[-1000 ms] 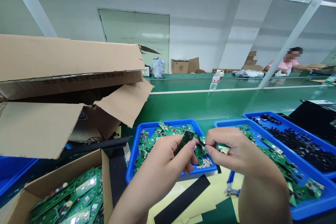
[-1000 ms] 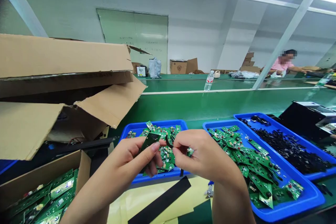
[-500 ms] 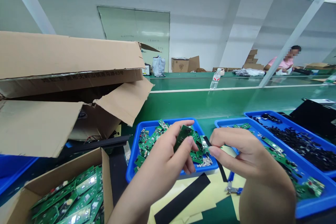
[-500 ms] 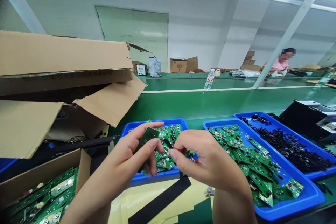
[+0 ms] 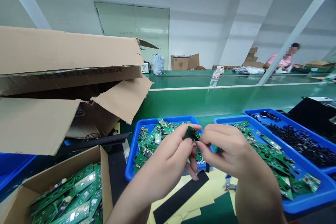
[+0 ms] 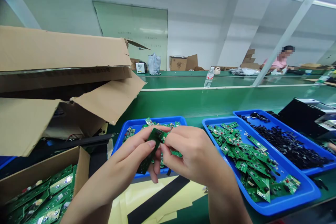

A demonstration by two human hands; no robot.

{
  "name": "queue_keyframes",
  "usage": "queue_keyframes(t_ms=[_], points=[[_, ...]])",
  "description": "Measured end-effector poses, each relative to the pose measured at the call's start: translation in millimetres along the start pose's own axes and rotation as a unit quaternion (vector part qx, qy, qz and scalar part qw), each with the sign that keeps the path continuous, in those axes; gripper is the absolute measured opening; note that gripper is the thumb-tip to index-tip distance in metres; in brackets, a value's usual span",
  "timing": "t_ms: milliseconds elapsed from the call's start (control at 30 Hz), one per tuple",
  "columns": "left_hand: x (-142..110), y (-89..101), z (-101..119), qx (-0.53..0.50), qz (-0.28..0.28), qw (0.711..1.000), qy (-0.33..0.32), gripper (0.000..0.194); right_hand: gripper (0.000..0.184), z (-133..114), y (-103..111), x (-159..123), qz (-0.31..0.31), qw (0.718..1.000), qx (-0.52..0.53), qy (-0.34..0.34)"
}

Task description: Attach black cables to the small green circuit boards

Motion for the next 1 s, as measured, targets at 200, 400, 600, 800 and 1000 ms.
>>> queue_keyframes(t_ms=[200,400,600,800,1000], points=[[1.9,-0.8,0.5,-0.004,-0.001,1.0,-0.003,0.03,0.026,0.8,0.4,0.1,0.0,1.0,0.0,-0.008],[2.5,-0.3,0.4,-0.002,0.005,1.0,-0.009,0.027,0.027,1.8,-0.6,-0.3,-0.004,1.0,-0.003,-0.007],[2.5,-1.5,1.7,-0.016,0.003,1.0,0.007,0.025,0.026,1.2,-0.7,-0.1,0.0,1.0,0.002,-0.005],[2.8,-2.4,4.6,-0.012,0.006,1.0,-0.005,0.026,0.026,1.0,-1.3,-0.5,0.001,1.0,0.005,-0.01],[2.9,-0.9,2.6,-0.014,0.001,1.0,-0.024,0.025,0.025,1.3,-1.4,-0.6,0.003,1.0,0.003,-0.016]])
Point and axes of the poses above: each hand's wrist, its own x-axis towards the middle knuckle, its own y-axis out of the back of the hand, z = x × y, the point moved 3 cm from there along x, towards the middle knuckle
